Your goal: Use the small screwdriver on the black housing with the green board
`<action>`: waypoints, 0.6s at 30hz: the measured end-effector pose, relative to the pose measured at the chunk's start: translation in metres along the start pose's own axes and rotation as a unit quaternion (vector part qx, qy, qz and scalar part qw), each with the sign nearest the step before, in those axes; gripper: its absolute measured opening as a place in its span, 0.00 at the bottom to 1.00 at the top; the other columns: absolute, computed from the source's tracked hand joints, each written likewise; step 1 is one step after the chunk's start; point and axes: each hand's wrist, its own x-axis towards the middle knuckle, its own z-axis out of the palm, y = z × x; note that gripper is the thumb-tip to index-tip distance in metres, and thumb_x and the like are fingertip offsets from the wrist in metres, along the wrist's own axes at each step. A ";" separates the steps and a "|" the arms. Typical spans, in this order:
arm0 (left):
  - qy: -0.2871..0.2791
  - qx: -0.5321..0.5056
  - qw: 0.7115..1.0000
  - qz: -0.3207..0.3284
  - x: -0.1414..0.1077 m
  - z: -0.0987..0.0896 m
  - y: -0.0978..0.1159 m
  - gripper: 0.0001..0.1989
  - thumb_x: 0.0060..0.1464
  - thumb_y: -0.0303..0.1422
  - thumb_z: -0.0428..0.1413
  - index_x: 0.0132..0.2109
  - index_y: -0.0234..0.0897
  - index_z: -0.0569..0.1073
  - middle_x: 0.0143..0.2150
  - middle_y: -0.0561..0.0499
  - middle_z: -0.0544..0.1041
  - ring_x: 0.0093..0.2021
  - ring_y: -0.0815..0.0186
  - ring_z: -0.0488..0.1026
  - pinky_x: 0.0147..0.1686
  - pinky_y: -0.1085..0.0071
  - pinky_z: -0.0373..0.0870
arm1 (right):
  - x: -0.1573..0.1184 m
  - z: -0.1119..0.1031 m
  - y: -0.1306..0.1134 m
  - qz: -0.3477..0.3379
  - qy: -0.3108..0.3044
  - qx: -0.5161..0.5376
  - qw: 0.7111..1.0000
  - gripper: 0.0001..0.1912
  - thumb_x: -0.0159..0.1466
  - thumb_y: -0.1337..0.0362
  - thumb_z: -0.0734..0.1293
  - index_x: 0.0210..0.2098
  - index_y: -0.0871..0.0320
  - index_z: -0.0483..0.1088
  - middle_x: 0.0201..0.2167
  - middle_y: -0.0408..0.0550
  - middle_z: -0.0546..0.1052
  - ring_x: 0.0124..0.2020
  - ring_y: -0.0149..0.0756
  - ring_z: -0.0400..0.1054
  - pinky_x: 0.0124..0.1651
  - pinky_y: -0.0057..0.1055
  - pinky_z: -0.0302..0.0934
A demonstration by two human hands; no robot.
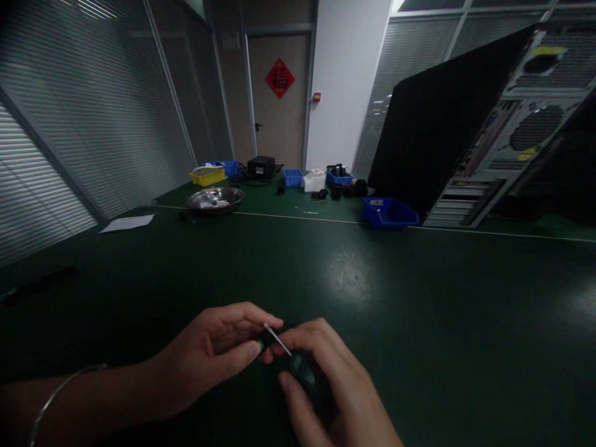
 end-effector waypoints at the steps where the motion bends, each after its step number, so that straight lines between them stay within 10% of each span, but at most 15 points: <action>1: 0.002 -0.003 1.000 -0.002 0.000 0.000 0.000 0.12 0.58 0.23 0.56 0.49 0.35 0.74 0.43 0.49 0.79 0.43 0.69 0.75 0.49 0.68 0.69 | 0.000 0.000 0.000 -0.002 0.004 0.001 1.000 0.22 0.64 0.75 0.63 0.51 0.42 0.65 0.43 0.39 0.75 0.44 0.31 0.73 0.48 0.24 0.69; 12: 0.031 -0.026 0.999 -0.005 0.004 -0.009 -0.003 0.06 0.55 0.26 0.59 0.41 0.33 0.74 0.35 0.52 0.77 0.35 0.70 0.72 0.40 0.70 0.65 | 0.004 -0.004 -0.004 0.029 -0.019 0.009 0.999 0.19 0.66 0.73 0.62 0.52 0.45 0.68 0.45 0.43 0.76 0.43 0.32 0.73 0.46 0.26 0.70; 18: 0.034 -0.017 0.999 -0.010 0.004 -0.007 0.000 0.06 0.57 0.27 0.57 0.43 0.33 0.76 0.47 0.44 0.78 0.43 0.66 0.73 0.44 0.67 0.67 | 0.002 -0.002 0.001 0.045 -0.026 -0.004 0.999 0.17 0.67 0.71 0.63 0.52 0.47 0.70 0.46 0.46 0.75 0.46 0.36 0.73 0.48 0.29 0.70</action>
